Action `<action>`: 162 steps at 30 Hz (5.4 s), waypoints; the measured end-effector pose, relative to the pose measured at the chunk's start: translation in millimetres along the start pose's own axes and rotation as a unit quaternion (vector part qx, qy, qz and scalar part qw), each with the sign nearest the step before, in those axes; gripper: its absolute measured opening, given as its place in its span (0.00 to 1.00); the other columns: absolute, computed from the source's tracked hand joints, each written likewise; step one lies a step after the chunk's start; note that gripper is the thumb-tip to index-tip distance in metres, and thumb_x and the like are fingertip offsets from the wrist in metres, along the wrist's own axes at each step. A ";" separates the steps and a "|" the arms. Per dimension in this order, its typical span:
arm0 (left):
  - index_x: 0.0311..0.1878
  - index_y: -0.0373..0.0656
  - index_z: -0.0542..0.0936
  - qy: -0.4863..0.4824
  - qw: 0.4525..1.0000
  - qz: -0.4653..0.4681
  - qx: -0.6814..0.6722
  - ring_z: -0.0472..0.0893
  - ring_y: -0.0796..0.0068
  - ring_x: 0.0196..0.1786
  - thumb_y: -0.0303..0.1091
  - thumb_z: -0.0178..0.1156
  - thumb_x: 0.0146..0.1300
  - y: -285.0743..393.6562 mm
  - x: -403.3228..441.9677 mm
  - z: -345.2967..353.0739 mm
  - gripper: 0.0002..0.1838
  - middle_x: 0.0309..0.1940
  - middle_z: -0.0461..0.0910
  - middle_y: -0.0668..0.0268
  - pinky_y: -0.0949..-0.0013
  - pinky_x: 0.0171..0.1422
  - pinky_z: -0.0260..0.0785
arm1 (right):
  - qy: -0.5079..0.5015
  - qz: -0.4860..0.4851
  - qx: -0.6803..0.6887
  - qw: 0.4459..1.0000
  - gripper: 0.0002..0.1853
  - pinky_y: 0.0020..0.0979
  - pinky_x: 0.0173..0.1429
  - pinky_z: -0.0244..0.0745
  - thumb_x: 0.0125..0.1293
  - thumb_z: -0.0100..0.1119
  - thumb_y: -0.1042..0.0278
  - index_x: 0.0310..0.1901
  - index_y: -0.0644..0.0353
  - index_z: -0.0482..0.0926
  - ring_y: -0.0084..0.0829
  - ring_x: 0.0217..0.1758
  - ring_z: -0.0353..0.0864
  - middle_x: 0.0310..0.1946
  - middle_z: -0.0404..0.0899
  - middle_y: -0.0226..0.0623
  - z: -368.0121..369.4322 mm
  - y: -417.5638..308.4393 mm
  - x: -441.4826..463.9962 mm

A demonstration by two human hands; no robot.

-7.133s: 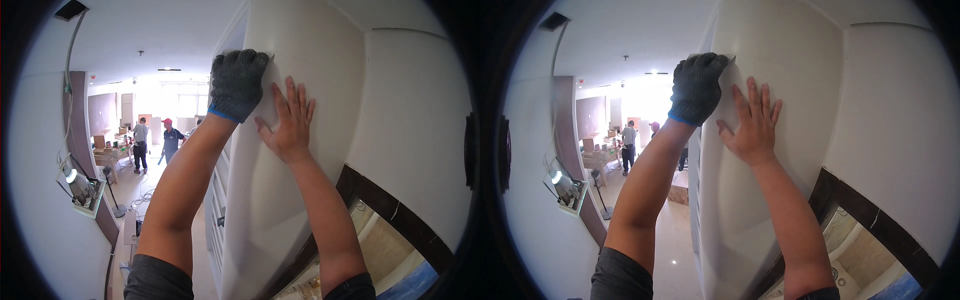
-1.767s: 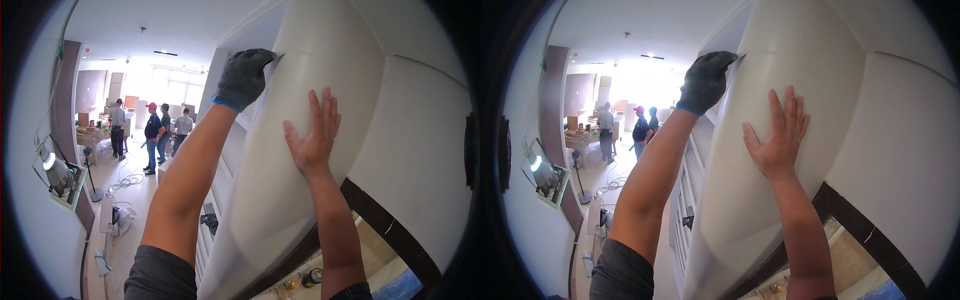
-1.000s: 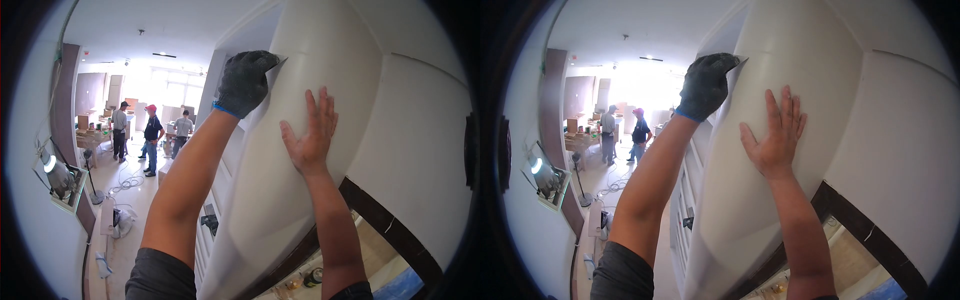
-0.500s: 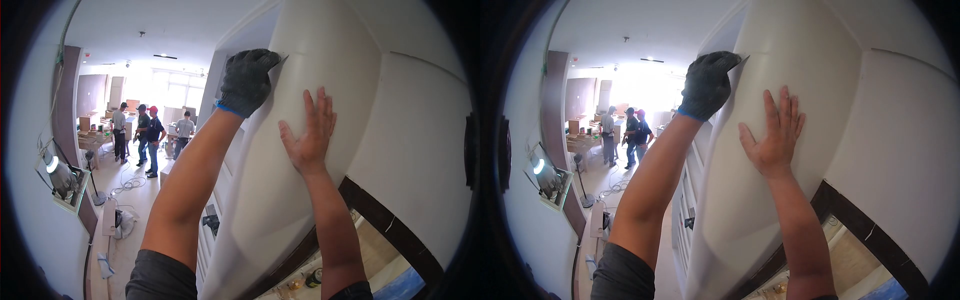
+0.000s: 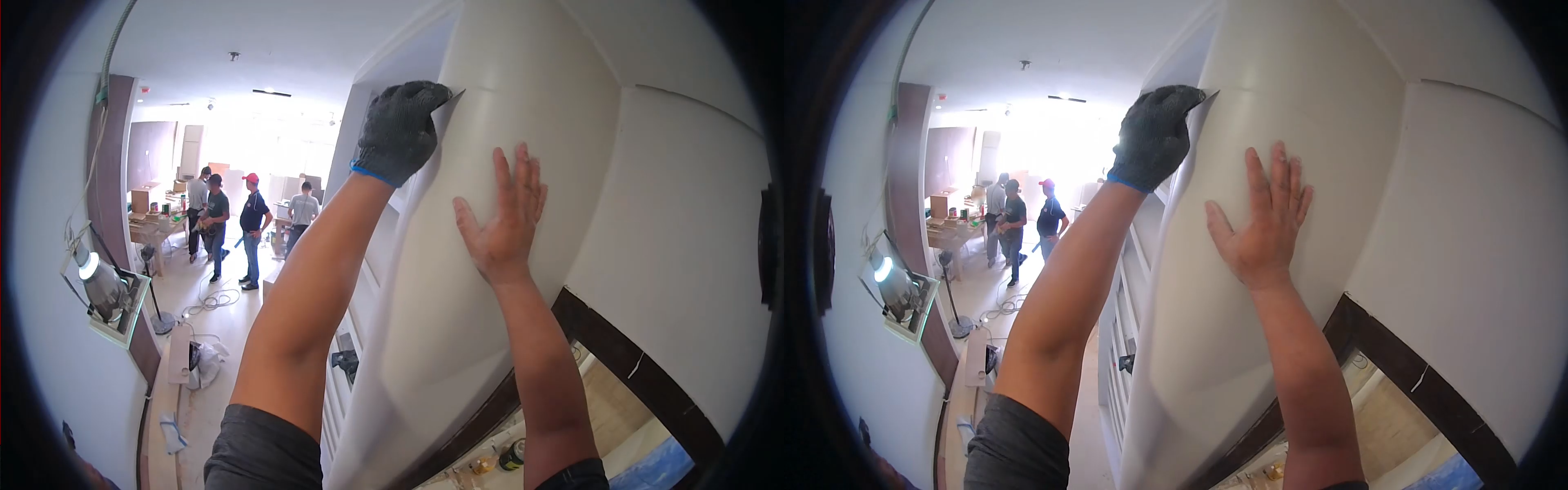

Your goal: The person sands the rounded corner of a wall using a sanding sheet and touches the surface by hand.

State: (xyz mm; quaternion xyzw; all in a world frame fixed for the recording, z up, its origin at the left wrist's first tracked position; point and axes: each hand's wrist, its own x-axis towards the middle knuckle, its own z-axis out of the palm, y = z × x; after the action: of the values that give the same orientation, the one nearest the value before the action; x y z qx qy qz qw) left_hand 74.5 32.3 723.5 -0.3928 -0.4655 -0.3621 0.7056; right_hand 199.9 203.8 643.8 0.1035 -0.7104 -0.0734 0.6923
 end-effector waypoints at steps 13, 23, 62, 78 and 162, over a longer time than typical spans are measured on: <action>0.57 0.48 0.88 0.021 1.000 -0.004 -0.006 0.85 0.51 0.58 0.21 0.58 0.65 -8.3 -3.3 10.2 0.20 0.54 0.89 0.60 0.51 0.64 0.79 | 0.003 -0.001 -0.004 1.000 0.50 0.71 0.85 0.43 0.60 0.77 0.49 0.83 0.44 0.64 0.60 0.88 0.51 0.87 0.54 0.45 0.6 0.8 0.6; 0.57 0.47 0.86 -0.001 1.000 -0.014 -0.025 0.85 0.48 0.58 0.20 0.59 0.66 -3.3 -5.0 7.5 0.19 0.55 0.88 0.57 0.51 0.63 0.80 | 0.005 0.001 0.004 1.000 0.50 0.71 0.85 0.42 0.60 0.76 0.48 0.83 0.45 0.65 0.60 0.88 0.52 0.86 0.55 0.46 -1.3 1.7 0.5; 0.54 0.44 0.87 -0.017 0.996 0.078 0.043 0.85 0.48 0.55 0.15 0.57 0.54 34.0 18.3 -10.7 0.25 0.51 0.88 0.55 0.48 0.61 0.78 | 0.008 0.022 0.025 0.999 0.50 0.72 0.85 0.41 0.59 0.77 0.48 0.82 0.43 0.64 0.58 0.88 0.51 0.86 0.54 0.44 0.6 0.9 -3.2; 0.57 0.47 0.85 -0.057 0.993 0.070 0.073 0.82 0.51 0.58 0.23 0.62 0.53 36.3 17.1 -10.0 0.25 0.53 0.85 0.59 0.47 0.64 0.71 | -0.002 0.027 0.022 0.999 0.50 0.71 0.86 0.40 0.60 0.77 0.49 0.83 0.43 0.63 0.57 0.89 0.50 0.87 0.54 0.44 -1.7 -0.2 -2.2; 0.56 0.44 0.88 -0.138 0.972 0.157 0.111 0.88 0.56 0.56 0.16 0.58 0.61 43.9 -4.7 -59.8 0.22 0.53 0.90 0.58 0.52 0.61 0.80 | -0.047 0.129 0.051 0.989 0.66 0.76 0.84 0.29 0.54 0.79 0.34 0.87 0.53 0.51 0.64 0.90 0.41 0.88 0.44 0.55 -7.5 -16.2 -122.8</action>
State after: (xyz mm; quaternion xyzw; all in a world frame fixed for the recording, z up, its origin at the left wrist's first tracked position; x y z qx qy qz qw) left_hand 133.8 -1.6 694.1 -0.4265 -0.5282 -0.1357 0.7216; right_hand 210.6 219.0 521.1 0.0425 -0.7526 0.0486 0.6553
